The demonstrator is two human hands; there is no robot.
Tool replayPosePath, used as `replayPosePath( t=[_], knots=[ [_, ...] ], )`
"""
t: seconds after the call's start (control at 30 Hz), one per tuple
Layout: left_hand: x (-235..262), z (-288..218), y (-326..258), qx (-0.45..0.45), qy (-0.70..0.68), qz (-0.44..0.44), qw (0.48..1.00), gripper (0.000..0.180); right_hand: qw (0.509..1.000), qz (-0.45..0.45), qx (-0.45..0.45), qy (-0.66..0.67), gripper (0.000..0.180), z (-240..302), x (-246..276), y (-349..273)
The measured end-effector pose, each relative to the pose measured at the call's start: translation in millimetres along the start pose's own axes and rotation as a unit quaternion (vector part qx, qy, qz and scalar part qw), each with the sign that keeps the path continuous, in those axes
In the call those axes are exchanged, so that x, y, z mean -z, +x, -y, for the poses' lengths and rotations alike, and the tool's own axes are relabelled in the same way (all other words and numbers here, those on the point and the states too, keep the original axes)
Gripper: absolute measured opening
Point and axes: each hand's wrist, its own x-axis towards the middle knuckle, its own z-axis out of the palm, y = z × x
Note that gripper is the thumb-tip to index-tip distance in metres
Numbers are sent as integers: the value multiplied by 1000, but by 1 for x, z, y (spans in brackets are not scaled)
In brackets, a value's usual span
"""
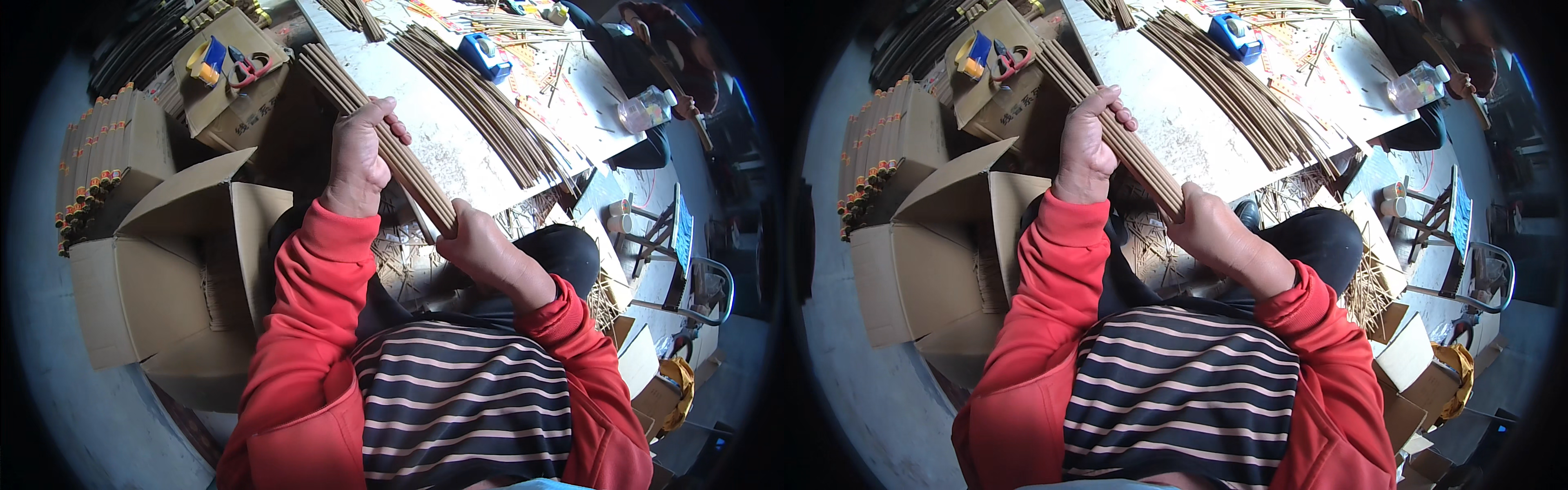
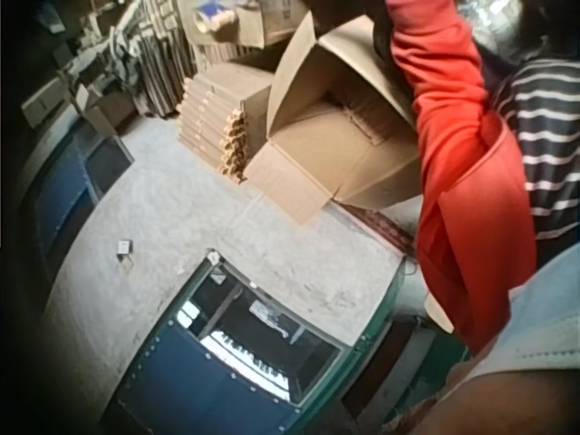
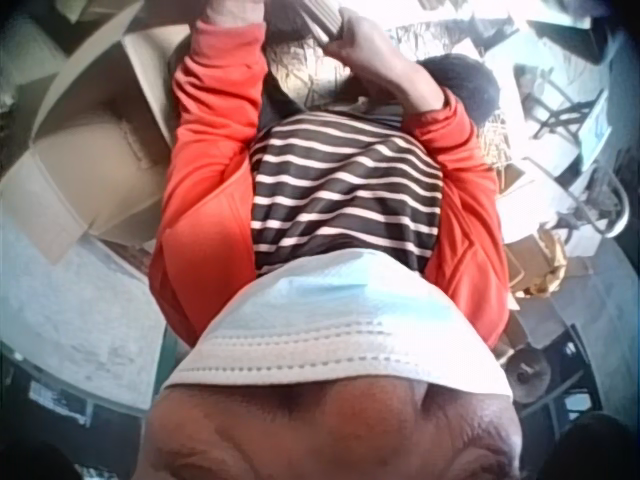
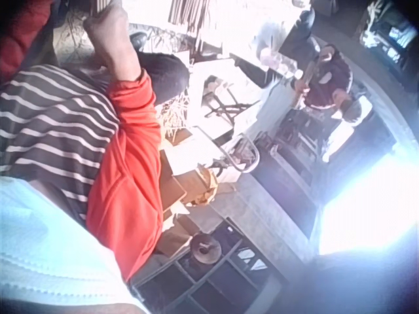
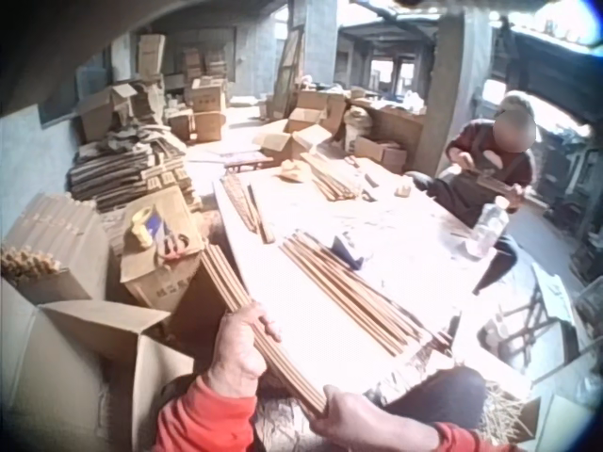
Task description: The person gathers thin wooden sticks, aligns them into bundles, and wraps each bundle with a small paper label. They repeat this process multiple times and place the finished bundles into a cardboard box.
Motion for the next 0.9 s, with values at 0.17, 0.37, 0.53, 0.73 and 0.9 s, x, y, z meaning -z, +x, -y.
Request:
replayPosePath(
  t=[0.17,0.37,0.53,0.73,0.9],
  knots=[
    [-1,-13,-1,53,-168,159,972,8,877,247,-81,405,20,-4,7,4],
    [-2,-4,-2,-3,17,-7,1000,8,976,88,-96,175,22,7,-4,6],
    [5,-10,1,63,-122,109,985,11,918,198,-98,329,25,10,0,1],
    [-5,3,-6,4,45,-51,998,8,991,41,-59,109,22,8,-9,11],
    [0,-2,-9,61,-123,101,985,9,894,189,-106,392,19,16,0,4]
  ],
)
